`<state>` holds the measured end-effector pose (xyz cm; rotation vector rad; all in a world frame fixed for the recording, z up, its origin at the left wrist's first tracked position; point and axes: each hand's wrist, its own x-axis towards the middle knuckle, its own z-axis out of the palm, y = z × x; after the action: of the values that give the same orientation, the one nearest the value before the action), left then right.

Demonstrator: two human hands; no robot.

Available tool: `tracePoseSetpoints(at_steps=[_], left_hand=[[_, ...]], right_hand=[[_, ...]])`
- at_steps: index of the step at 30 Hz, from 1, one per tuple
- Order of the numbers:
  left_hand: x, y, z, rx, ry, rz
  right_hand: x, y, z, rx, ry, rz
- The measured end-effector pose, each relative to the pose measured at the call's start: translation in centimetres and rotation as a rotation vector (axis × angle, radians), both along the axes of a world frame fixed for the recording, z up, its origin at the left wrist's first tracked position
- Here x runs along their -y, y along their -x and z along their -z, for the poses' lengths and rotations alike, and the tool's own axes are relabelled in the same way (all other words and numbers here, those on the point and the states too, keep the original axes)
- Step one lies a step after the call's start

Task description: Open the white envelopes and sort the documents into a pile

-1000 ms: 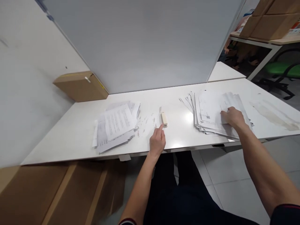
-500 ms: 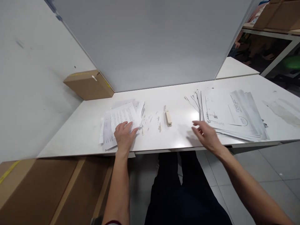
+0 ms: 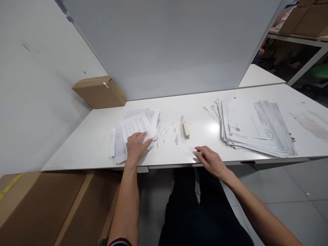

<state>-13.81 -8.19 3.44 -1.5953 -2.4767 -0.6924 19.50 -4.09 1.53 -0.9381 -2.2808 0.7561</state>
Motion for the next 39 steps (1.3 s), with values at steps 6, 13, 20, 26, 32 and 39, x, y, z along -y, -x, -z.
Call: tracePoseSetpoints(at_steps=[6,13,20,26,32,39], left_hand=[[-0.5,-0.5,-0.1,0.035,0.027,-0.092],[-1.0,-0.6,0.9,0.087,-0.081,-0.138],[0.3,-3.1,0.9,0.204,-0.371,-0.148],[4.5,-11.0,0.2,0.108,-0.538,0.221],[5.2,-12.1,-0.2,0.14,-0.27,0.624],[-0.2,-3.9,0.6,0.041,-0.336,0.013]], right_hand=[[0.1,0.1,0.6,0.027,-0.043,0.013],[0.1,0.4,1.3,-0.003,-0.086,0.062],[0.5,1.0,-0.2,-0.133,0.078,0.099],[0.8,4.6,-2.6,-0.511,0.958,-0.054],[0.9,5.3,-1.8,-0.511,1.117,-0.007],[3.0,1.9,-0.6,-0.486,1.111,0.013]])
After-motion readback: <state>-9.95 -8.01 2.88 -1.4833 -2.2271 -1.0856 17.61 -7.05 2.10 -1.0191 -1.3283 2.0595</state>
